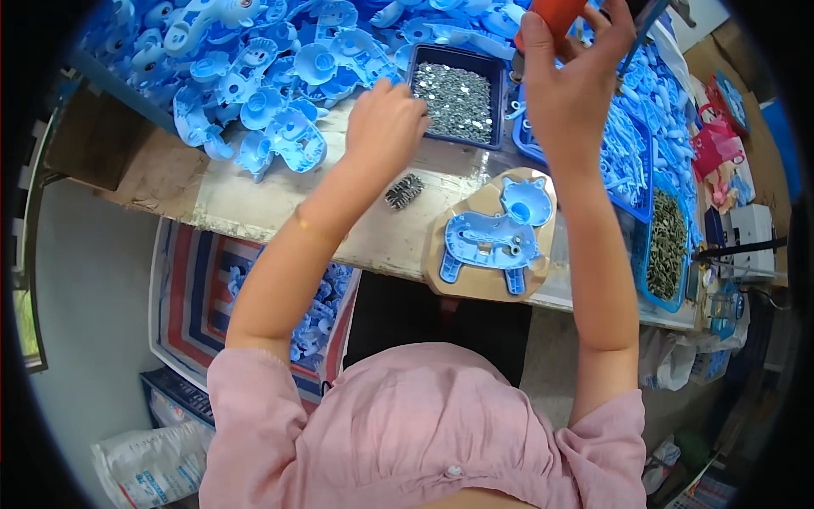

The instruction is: Manually assembling blue plastic toy components using a handheld dispenser tool at a factory workstation.

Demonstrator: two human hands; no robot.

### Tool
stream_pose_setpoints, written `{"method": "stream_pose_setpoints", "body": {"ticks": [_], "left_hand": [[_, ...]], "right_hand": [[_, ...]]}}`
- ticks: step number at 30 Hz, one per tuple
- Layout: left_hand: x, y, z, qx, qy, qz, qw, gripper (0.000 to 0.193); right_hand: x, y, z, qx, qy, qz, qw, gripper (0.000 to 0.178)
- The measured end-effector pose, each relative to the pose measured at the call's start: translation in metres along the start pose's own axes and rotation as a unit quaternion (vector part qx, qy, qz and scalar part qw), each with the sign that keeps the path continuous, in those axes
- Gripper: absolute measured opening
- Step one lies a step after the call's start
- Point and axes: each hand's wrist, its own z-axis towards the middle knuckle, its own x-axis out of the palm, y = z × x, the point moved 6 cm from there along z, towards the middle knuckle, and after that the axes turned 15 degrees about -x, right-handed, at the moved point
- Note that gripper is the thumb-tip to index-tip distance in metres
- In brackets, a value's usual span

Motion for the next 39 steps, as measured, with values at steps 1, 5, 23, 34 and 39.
{"method": "stream_pose_setpoints", "body": {"ticks": [1, 5, 23, 34, 39], "left_hand": [[0.007, 0.006, 0.008, 0.012, 0.004, 0.028, 1.000, 0.022], [0.031, 0.003, 0.033, 0.012, 0.095, 0.075, 0.993, 0.032], [-0.012, -0.047, -0.038, 0.230, -0.023, -0.114, 0.966, 0.017], [-0.008, -0.057, -0.080, 0.117, 0.067, -0.332, 0.934, 0.017], [-0.011, -0.061, -0.089, 0.129, 0.041, -0.311, 0.941, 0.016]], "right_hand": [[0.004, -0.004, 0.008, 0.153, 0.033, 0.107, 0.982, 0.074], [0.007, -0.019, 0.004, 0.305, 0.138, 0.249, 0.909, 0.064], [-0.013, 0.007, -0.017, 0.426, 0.165, 0.339, 0.822, 0.031], [-0.014, 0.017, -0.045, 0.321, 0.119, 0.401, 0.850, 0.036], [-0.016, 0.017, -0.050, 0.328, 0.115, 0.410, 0.844, 0.035]]}}
